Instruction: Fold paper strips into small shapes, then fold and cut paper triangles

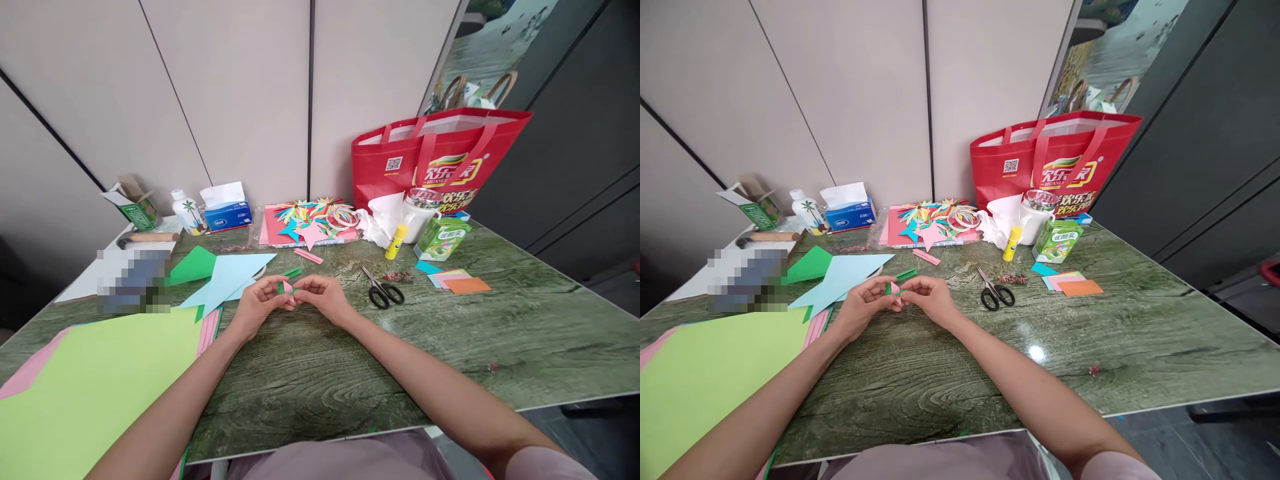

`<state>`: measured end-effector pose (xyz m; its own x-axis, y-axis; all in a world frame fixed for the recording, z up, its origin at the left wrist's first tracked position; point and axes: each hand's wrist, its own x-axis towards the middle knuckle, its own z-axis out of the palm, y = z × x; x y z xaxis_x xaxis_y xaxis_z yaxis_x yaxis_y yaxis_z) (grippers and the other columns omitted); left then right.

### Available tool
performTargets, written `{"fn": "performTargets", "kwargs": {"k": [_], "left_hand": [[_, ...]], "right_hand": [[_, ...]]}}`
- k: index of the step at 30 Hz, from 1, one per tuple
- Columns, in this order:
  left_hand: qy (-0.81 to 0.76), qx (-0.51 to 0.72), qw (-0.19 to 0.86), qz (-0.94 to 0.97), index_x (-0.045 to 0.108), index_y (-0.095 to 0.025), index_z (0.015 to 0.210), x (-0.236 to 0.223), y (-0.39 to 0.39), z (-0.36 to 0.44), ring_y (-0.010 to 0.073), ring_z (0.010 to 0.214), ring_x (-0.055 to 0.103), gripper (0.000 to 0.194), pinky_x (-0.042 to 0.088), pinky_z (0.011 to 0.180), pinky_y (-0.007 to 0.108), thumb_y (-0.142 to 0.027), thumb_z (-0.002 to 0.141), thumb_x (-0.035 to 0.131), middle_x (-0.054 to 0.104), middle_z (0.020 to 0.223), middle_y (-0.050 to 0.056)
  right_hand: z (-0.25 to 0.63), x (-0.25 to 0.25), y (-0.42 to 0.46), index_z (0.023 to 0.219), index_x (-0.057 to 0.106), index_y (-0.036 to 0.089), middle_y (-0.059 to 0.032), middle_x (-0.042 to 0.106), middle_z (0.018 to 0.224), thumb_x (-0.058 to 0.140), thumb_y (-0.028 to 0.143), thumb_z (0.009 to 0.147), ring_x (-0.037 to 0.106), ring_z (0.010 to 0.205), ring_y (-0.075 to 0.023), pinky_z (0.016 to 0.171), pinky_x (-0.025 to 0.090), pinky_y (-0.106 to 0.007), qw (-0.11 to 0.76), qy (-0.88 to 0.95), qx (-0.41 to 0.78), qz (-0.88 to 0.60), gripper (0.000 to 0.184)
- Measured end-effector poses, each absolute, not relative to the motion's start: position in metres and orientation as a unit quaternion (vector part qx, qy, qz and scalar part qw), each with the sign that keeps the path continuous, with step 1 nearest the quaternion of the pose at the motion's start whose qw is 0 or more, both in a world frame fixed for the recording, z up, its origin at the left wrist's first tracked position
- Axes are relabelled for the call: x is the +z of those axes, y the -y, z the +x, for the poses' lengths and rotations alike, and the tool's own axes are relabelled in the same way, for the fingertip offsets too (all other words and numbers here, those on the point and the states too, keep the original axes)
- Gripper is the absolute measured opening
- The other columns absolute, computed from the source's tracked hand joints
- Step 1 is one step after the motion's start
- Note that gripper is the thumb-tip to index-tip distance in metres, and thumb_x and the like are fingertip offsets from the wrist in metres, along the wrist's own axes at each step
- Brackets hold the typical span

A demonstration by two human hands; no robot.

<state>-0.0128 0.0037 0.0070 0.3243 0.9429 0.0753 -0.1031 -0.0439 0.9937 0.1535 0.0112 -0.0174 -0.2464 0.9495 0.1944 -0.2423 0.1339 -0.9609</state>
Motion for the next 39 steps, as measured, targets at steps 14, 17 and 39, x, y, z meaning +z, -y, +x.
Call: {"fn": "performTargets", "kwargs": {"k": [14, 17, 39], "left_hand": [[-0.407, 0.449, 0.542, 0.582, 0.061, -0.012, 0.099, 0.01, 0.0026, -0.0066, 0.0169, 0.062, 0.065, 0.036, 0.056, 0.063, 0.032, -0.026, 0.066, 0.07, 0.068, 0.066, 0.001], [-0.408, 0.445, 0.554, 0.573, 0.061, -0.012, 0.098, 0.011, 0.0034, -0.0064, 0.0169, 0.062, 0.065, 0.036, 0.056, 0.064, 0.033, -0.026, 0.065, 0.071, 0.069, 0.067, 0.002], [-0.406, 0.404, 0.591, 0.569, 0.056, -0.013, 0.085, 0.0097, -0.0005, -0.0103, 0.0202, 0.06, 0.067, 0.031, 0.057, 0.061, 0.036, -0.029, 0.064, 0.073, 0.069, 0.065, 0.003]], "right_hand": [[0.1515, -0.0227, -0.0095, 0.072, 0.067, 0.016, -0.0004, 0.067, 0.061, 0.074, 0.029, 0.061, 0.06, 0.054, -0.0127, 0.058, 0.051, -0.027, 0.538, 0.52, 0.565, -0.347, 0.019], [0.151, -0.0215, -0.0088, 0.072, 0.066, 0.016, 0.0001, 0.067, 0.061, 0.074, 0.029, 0.06, 0.06, 0.053, -0.0119, 0.057, 0.051, -0.026, 0.536, 0.524, 0.561, -0.352, 0.019], [0.1561, -0.0163, -0.008, 0.077, 0.069, 0.016, -0.001, 0.066, 0.064, 0.07, 0.032, 0.065, 0.058, 0.056, -0.0119, 0.058, 0.048, -0.026, 0.503, 0.587, 0.532, -0.346, 0.019]]}}
